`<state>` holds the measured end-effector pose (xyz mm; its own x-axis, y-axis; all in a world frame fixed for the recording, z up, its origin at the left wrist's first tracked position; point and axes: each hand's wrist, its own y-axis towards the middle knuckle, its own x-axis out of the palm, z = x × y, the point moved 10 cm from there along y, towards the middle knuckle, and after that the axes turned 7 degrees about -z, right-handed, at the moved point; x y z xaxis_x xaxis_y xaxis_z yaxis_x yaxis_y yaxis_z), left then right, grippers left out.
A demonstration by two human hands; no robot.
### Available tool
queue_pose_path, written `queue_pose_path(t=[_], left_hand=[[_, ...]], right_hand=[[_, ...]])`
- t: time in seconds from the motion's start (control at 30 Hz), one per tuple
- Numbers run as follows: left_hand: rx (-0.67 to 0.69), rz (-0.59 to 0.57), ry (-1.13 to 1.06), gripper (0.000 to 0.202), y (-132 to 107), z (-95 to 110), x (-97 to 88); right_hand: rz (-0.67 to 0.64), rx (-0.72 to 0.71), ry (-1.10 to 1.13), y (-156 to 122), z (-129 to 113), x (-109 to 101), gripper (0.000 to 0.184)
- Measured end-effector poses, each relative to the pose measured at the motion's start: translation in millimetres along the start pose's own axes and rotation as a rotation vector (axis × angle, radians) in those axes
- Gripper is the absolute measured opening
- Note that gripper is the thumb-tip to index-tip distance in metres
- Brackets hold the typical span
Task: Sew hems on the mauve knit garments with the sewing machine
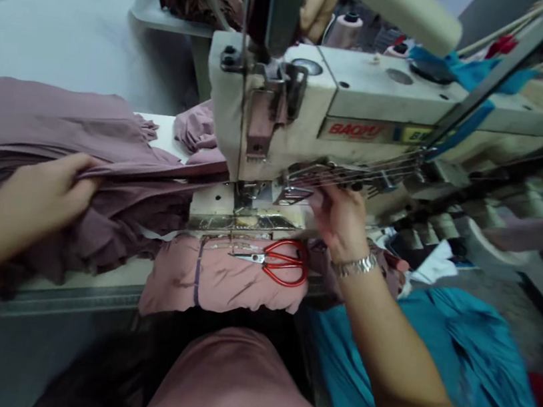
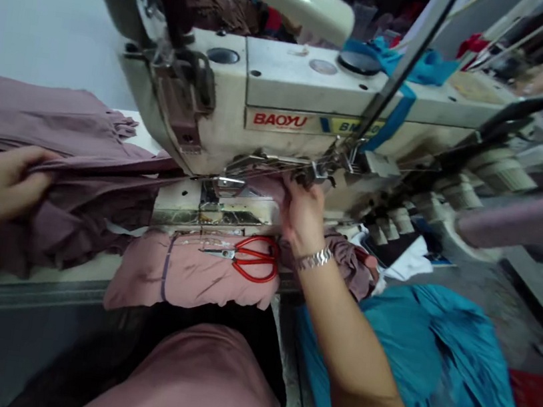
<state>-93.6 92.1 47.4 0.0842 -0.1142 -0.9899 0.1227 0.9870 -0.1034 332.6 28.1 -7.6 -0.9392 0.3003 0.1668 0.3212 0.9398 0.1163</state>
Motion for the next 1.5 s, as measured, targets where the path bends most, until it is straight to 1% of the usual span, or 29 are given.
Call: queue_pose_path(t=[0.03, 0.1, 0.17, 0.23, 0.3, 0.37, 0.4, 0.43, 0.47, 0.5, 0.57, 0.63, 0.7, 0.77, 0.83, 0.87, 0.93, 1.03, 1.1, 1.17, 1.2, 1.27, 1.3, 1.33, 1.37, 1.4, 1.43, 1.47, 1.5], left_hand=[[-0.047, -0.020, -0.092, 0.031, -2.6, -2.0, -0.9], [-0.083, -0.061, -0.200, 0.030, -7.7, 2.4, 2.3], [-0.070, -0.026, -0.164, 0.028, -12.5, 11.2, 1.3], [-0.066, 0.032, -0.129, 0.025, -16.6, 16.1, -1.2], [-0.110, 0.025, -0.278, 0.027, -19.1, 13.2, 2.0], [-0.168, -0.049, -0.551, 0.033, -20.7, 11.5, 11.7], [-0.184, -0.071, -0.655, 0.037, -21.6, 13.5, 14.4], [-0.182, -0.088, -0.696, 0.040, -22.0, 17.8, 15.3], [-0.168, -0.093, -0.656, 0.041, -22.2, 22.8, 14.1], [-0.143, -0.079, -0.548, 0.039, -22.0, 27.6, 10.6], [-0.057, 0.043, -0.253, 0.031, -21.9, 35.6, -3.1], [0.022, 0.200, -0.061, 0.027, -24.1, 35.1, -14.3], [0.073, 0.315, -0.037, 0.028, -26.2, 21.5, -18.8], [0.118, 0.350, -0.086, 0.029, -26.8, 4.2, -17.8], [0.100, 0.317, -0.160, 0.030, -26.4, -12.8, -14.8], [0.055, 0.278, -0.200, 0.030, -26.0, -20.4, -12.5], [-0.085, 0.226, -0.249, 0.032, -28.3, -31.2, -11.4], [-0.221, 0.165, -0.227, 0.032, -32.8, -26.7, -13.5], [-0.255, 0.085, -0.214, 0.032, -32.7, -20.7, -9.2], [-0.273, 0.049, -0.217, 0.032, -32.6, -19.9, -6.6], [-0.270, 0.061, -0.230, 0.034, -32.9, -20.6, -7.9], [-0.243, 0.166, -0.299, 0.041, -35.0, -20.5, -18.2], [-0.217, 0.246, -0.348, 0.046, -37.3, -17.6, -26.1], [-0.177, 0.325, -0.403, 0.048, -39.7, -11.0, -33.7], [-0.106, 0.368, -0.458, 0.048, -40.2, 1.7, -37.8], [0.008, 0.363, -0.499, 0.045, -38.3, 22.7, -37.6], [0.172, 0.307, -0.516, 0.042, -35.1, 52.1, -32.2], [0.382, 0.180, -0.503, 0.038, -33.2, 89.4, -18.6], [0.626, 0.077, -0.430, 0.036, -38.8, 128.4, -3.3]], right_hand=[[0.019, 0.015, 0.014, -13.4, 0.1, -3.8, 0.022], [0.076, 0.070, 0.038, -40.8, 4.6, -16.5, 0.026], [0.109, 0.079, 0.002, -62.7, 5.4, -30.5, 0.026], [0.089, 0.039, -0.116, -75.1, 1.0, -39.1, 0.021], [0.001, 0.002, -0.269, -79.3, -2.6, -34.9, 0.020], [-0.082, -0.024, -0.376, -78.9, -4.6, -23.1, 0.018], [-0.093, -0.039, -0.386, -77.6, -6.4, -17.5, 0.017], [-0.077, -0.051, -0.352, -75.7, -8.5, -13.9, 0.018], [-0.043, -0.047, -0.280, -73.5, -9.3, -12.2, 0.021], [-0.005, -0.025, -0.180, -71.2, -7.9, -11.6, 0.023], [0.047, 0.057, 0.035, -67.5, 0.4, -11.1, 0.029], [0.074, 0.129, 0.150, -66.3, 8.1, -14.1, 0.034], [0.074, 0.152, 0.112, -66.8, 10.2, -21.5, 0.038], [0.004, 0.127, -0.067, -67.3, 6.5, -24.3, 0.036], [-0.105, 0.060, -0.292, -68.3, 0.3, -18.9, 0.031], [-0.132, 0.015, -0.377, -69.0, -3.4, -16.4, 0.030], [-0.100, -0.060, -0.441, -69.9, -9.8, -17.0, 0.026], [0.019, -0.109, -0.369, -69.8, -13.0, -25.4, 0.021], [0.058, -0.105, -0.317, -68.8, -10.8, -30.7, 0.022], [0.113, -0.067, -0.209, -68.1, -5.4, -40.4, 0.026], [0.153, -0.033, -0.122, -68.5, -1.0, -46.4, 0.028], [0.245, 0.010, 0.075, -71.1, 5.5, -55.3, 0.030], [0.288, -0.006, 0.134, -73.0, 4.2, -56.6, 0.031], [0.317, -0.052, 0.135, -74.8, -1.6, -54.6, 0.031], [0.302, -0.120, 0.071, -75.4, -11.6, -46.4, 0.030], [0.217, -0.203, -0.056, -74.3, -24.2, -29.1, 0.030], [0.056, -0.297, -0.235, -73.0, -36.2, -1.4, 0.028], [-0.152, -0.402, -0.447, -75.1, -43.9, 32.8, 0.026], [-0.372, -0.510, -0.670, -81.7, -44.0, 66.5, 0.023]])
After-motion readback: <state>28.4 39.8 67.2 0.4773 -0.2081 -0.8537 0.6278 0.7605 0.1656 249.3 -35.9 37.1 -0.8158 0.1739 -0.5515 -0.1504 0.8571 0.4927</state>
